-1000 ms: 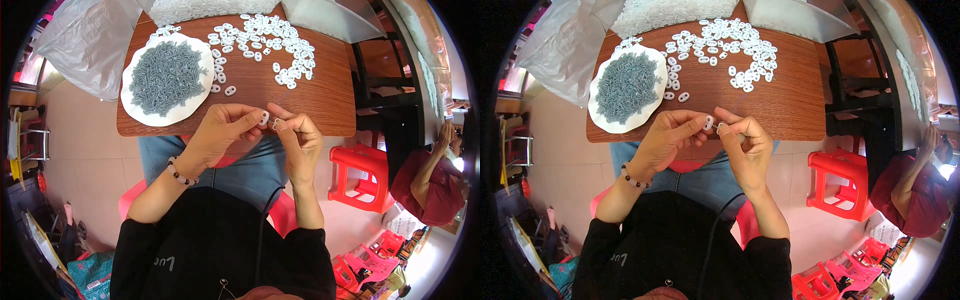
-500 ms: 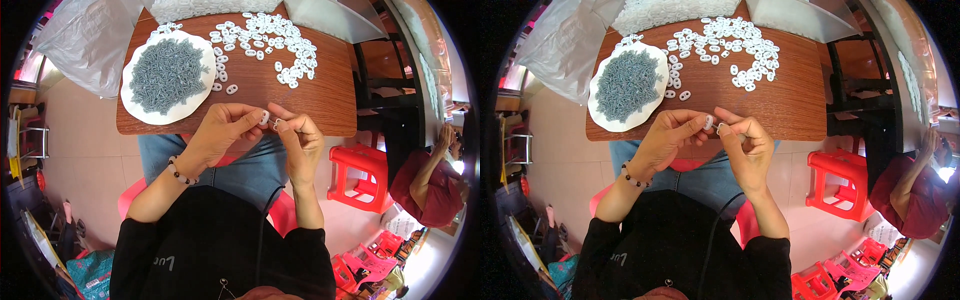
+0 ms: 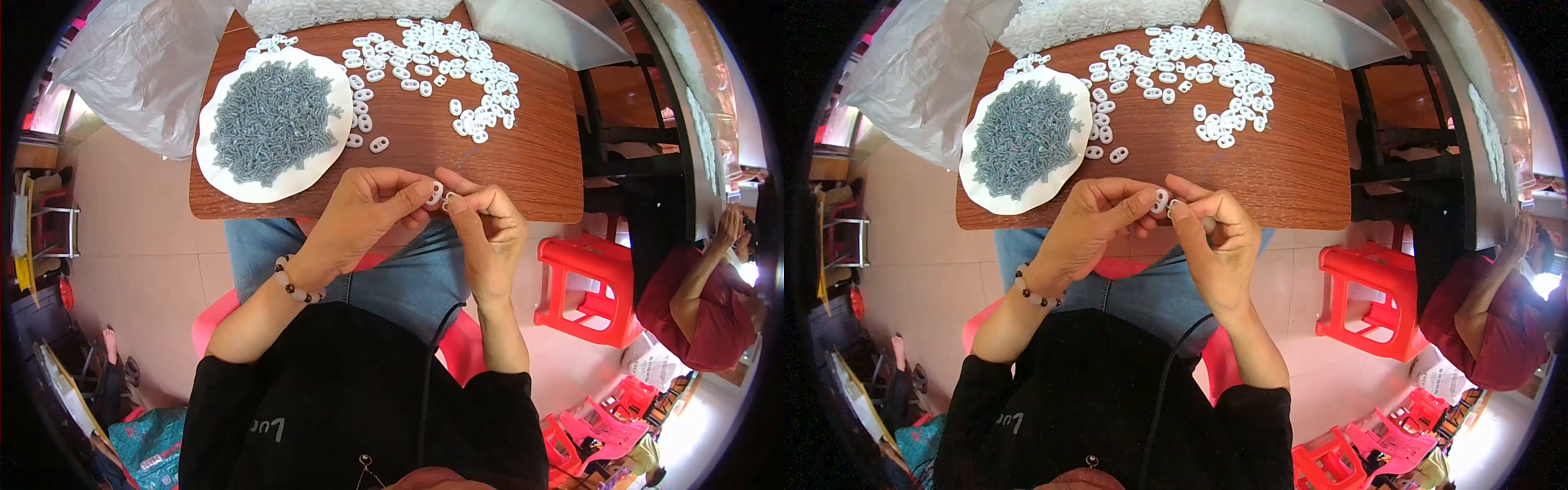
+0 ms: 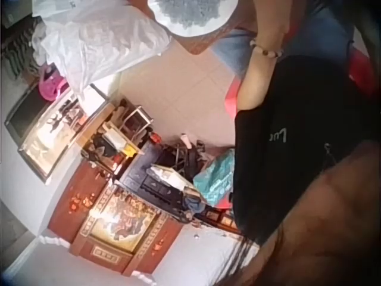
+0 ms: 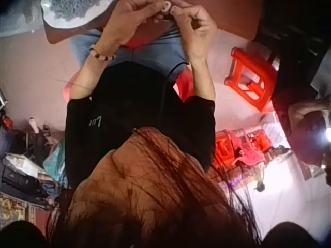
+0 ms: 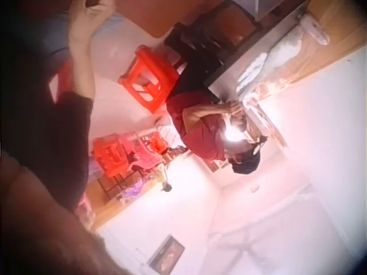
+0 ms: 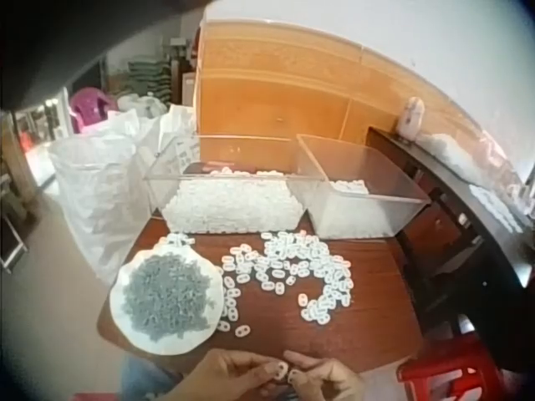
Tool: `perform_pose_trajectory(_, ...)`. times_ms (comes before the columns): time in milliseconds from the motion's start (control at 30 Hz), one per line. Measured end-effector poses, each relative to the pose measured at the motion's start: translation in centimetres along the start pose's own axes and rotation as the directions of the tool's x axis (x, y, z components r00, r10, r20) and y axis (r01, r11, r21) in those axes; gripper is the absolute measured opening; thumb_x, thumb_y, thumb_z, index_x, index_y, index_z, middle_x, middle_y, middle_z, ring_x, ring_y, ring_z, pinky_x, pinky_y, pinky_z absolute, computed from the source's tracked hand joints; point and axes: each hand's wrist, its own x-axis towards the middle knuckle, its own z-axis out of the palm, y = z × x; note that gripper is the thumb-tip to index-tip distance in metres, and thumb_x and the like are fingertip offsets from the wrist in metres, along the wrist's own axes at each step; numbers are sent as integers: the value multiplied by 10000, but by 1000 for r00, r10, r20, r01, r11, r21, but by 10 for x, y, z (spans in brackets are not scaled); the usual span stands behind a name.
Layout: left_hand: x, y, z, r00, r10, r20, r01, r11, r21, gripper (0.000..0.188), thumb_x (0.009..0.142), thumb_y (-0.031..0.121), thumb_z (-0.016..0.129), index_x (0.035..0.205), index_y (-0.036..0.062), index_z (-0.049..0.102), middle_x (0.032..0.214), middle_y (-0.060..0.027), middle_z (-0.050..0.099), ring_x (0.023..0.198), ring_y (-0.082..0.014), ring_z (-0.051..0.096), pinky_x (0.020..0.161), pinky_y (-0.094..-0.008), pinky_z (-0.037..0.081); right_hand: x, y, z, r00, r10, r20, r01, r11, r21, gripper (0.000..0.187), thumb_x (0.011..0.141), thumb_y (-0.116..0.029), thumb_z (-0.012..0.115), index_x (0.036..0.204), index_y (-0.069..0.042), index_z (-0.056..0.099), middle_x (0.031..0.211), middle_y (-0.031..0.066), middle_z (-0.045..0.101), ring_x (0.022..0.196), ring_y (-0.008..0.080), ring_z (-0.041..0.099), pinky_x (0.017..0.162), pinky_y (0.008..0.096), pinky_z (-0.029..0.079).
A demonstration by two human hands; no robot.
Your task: Manual assembly of small grey components into white plastic buckle housings on a wooden table.
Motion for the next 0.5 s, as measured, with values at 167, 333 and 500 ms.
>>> perform_pose_trajectory(167, -2, 3, 2, 1000, 22, 18, -24, 995, 99, 221, 910, 176, 640, 992, -25, 685, 822, -30, 663, 698, -64, 570, 658, -195, 478, -1, -3, 3, 1000, 11, 14, -10, 999, -42, 50, 888, 34, 580, 847, 8, 566, 1163, 242, 605, 887, 108, 613, 786, 238, 494)
perform_pose_trajectory(333, -10, 13, 2, 1000, -17, 19, 15, 994, 109, 222, 907, 187, 647, 976, -20, 692, 804, -35, 661, 683, -63, 566, 628, -197, 472, -4, -8, 7, 997, 14, 69, -14, 1000, -6, 79, 910, -23, 571, 838, 9, 563, 1170, 257, 598, 928, 152, 617, 864, 291, 477)
perform_pose_trajectory(500, -14, 15, 2, 997, -20, 77, 12, 994, 109, 240, 902, 209, 656, 950, -22, 698, 749, -30, 648, 650, -63, 555, 592, -199, 456, -8, -16, 10, 995, 24, 92, -26, 1000, 17, 101, 897, -42, 591, 819, 3, 547, 1155, 267, 599, 927, 159, 613, 863, 295, 475)
